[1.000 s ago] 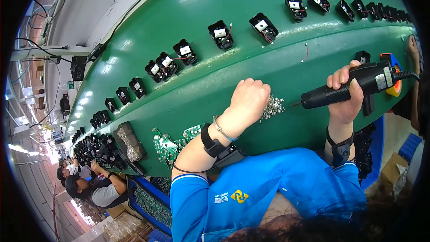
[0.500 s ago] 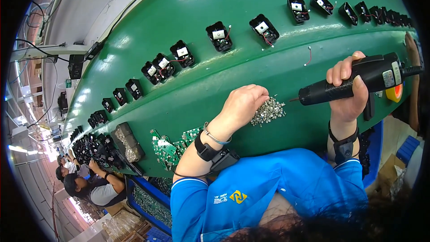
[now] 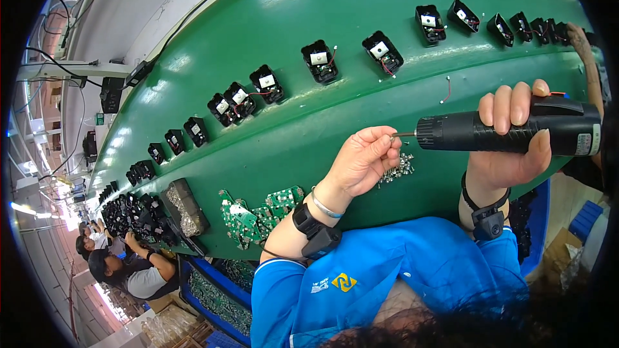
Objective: The person picks up a circuit board and places it into a black plastic housing, then picks up a screw from a pile and drives it in using a power screwdriver. This process of assembling the components is repeated for several housings on the assembly line.
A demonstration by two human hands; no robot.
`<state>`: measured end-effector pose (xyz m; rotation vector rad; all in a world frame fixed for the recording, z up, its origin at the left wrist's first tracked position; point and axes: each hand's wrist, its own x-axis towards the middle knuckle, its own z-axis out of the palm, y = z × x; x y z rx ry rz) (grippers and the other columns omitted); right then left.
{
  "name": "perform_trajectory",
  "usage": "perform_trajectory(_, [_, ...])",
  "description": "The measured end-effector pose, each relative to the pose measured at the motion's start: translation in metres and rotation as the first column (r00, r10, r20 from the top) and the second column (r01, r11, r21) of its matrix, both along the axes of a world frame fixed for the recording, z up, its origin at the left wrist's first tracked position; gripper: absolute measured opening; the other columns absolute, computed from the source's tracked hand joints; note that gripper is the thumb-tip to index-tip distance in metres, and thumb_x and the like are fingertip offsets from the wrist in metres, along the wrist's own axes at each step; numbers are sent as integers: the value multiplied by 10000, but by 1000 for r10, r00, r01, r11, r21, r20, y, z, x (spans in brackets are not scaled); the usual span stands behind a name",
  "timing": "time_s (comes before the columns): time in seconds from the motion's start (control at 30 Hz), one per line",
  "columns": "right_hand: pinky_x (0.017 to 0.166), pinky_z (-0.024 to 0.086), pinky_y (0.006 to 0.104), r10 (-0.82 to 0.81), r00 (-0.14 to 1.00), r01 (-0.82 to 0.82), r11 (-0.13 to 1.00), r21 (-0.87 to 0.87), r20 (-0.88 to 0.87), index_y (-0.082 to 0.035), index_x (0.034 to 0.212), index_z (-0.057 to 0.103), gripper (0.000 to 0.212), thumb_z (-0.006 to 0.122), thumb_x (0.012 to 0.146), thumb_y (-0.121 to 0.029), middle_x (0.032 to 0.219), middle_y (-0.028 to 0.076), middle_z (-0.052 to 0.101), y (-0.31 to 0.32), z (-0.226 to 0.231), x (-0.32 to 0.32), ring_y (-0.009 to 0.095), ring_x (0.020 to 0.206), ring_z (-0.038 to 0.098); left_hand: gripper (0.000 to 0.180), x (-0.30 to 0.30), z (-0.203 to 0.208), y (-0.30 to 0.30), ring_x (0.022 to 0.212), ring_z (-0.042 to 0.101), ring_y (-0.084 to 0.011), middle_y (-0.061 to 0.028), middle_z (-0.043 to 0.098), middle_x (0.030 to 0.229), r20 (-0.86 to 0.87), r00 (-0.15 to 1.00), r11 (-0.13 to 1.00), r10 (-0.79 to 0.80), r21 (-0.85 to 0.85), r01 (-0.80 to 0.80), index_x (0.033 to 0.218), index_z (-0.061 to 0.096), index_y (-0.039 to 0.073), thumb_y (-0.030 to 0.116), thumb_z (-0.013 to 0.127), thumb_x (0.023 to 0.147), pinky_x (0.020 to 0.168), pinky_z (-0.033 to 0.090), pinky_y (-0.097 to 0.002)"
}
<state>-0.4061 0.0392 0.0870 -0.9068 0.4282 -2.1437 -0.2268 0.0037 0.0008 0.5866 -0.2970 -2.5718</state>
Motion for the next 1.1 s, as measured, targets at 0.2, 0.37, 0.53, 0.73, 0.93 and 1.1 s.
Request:
perform_trajectory(0.2, [599,368,282,20,1000,-20,1000,2,-12,-52,1104,342,442,502,749,-262,771,29,445,0,-1,0,136,636,438,138,-3,-2,1,687,528,-100,-45,557,802,-53,997,998,62,25,-61,925,542,43,96,529,798,648,468,-241])
perform_trajectory(0.37, [584,368,275,-9,998,10,1000,25,-64,-54,1113,342,457,517,747,-266,762,28,443,2,4,0,134,626,441,137,-7,1,2,685,527,-98,-48,557,801,-28,998,998,54,-13,-55,926,539,38,92,524,801,648,467,-242])
perform_trajectory(0.53, [542,364,260,1,987,0,1000,8,-163,-66,1113,348,483,557,730,-275,745,24,439,5,8,-2,129,599,444,147,-11,4,3,677,528,-97,-51,557,793,50,998,995,44,-97,-39,935,531,23,97,515,809,647,464,-238])
perform_trajectory(0.73, [511,357,252,-50,966,50,999,-6,-254,-75,1098,362,504,593,707,-294,732,20,438,0,7,-8,124,574,440,182,-22,12,-5,707,516,-104,-46,558,831,66,998,996,3,-86,3,983,513,30,112,500,821,670,438,-252])
perform_trajectory(0.93, [573,354,279,-89,959,67,994,-90,-271,-81,1100,386,443,546,732,-266,747,19,449,-29,4,-22,131,618,437,437,-18,16,-51,946,468,-232,-126,477,1052,358,671,173,649,-929,328,1142,401,9,130,570,757,820,391,-324])
perform_trajectory(1.1, [613,325,280,-119,939,89,990,-106,-324,-72,1049,423,368,525,737,-238,753,21,440,-66,-7,-21,137,647,407,788,-35,11,-93,1066,360,-306,-155,416,1105,262,576,-280,774,-674,683,1166,338,-19,260,728,541,953,238,-415])
